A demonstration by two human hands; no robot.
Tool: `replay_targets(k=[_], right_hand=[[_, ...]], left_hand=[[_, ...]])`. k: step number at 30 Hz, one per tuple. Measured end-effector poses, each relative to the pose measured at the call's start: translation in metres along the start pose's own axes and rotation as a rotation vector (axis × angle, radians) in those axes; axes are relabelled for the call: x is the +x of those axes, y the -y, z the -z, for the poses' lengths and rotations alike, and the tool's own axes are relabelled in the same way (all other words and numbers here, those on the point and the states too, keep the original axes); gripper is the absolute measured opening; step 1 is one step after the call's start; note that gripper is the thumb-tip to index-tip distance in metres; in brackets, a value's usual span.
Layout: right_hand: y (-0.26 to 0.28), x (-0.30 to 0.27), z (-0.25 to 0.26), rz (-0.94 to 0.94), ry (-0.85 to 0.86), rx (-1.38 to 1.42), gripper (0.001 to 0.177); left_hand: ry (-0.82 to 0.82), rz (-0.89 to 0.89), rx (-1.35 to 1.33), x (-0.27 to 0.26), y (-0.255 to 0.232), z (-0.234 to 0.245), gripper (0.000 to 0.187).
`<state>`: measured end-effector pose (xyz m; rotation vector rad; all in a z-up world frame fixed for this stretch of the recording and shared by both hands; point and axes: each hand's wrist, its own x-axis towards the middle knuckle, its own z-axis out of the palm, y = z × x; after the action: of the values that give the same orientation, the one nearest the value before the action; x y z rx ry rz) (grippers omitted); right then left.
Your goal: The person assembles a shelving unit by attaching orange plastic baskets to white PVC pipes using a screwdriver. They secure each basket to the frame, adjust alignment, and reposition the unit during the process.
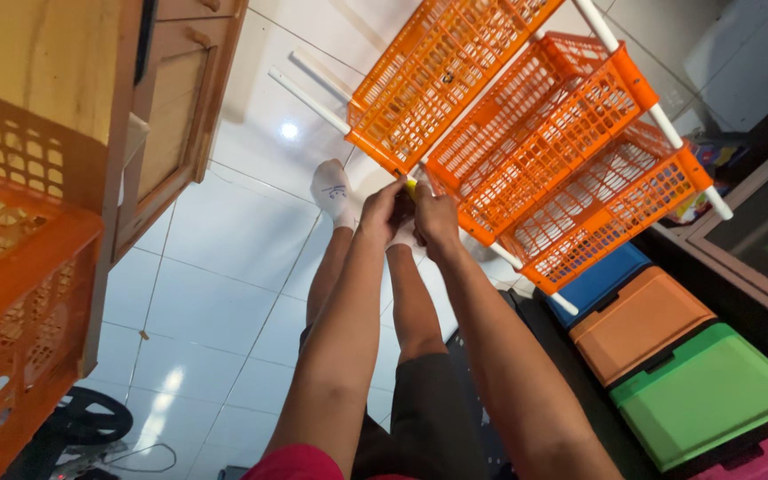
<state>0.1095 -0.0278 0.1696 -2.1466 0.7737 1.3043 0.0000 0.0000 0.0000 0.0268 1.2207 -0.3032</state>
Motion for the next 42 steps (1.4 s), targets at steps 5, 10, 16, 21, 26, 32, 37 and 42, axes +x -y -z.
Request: replay_targets(k=[5,10,16,21,26,32,37,42], right_hand=[[-0.007,-0.009,0.004,0.78,-0.305,-0.683,0.047],[-0.009,-0.013,-0.007,0.868,-0.26,-0.944,0.022],[0.003,-0.024,0.004,0.94,-0.197,-0.931,0.035],[0.032,-0.057,0.035,0.656,-0.075,-0.69,0.039],[0.055,-0.104,0.069,0.863,-0.062,-0.408,0.03],[0.105,-0.132,0.08,1.066,0.024,-0.091,0.028],[0.156,-0.147,0.066,1.01,0.121,-0.026,0.027],[0.22,-0.163,0.036,1.053,0.131,-0.047,0.026]], left_hand=[[-0.172,-0.077,0.127,0.023,0.003,0.007,0.026],[0.007,-0.003,-0.039,0.029,0.002,0.019,0.025],[0.094,0.049,-0.014,-0.004,-0.012,-0.002,0.019],[-0.001,-0.377,0.231,-0.071,-0.021,-0.059,0.021],[-0.188,-0.795,0.842,-0.175,-0.052,-0.124,0.026],[-0.314,-1.201,0.914,-0.278,-0.145,-0.178,0.019],[-0.614,-1.708,0.991,-0.315,-0.273,-0.199,0.006],[-0.737,-1.882,1.015,-0.312,-0.358,-0.222,0.019]])
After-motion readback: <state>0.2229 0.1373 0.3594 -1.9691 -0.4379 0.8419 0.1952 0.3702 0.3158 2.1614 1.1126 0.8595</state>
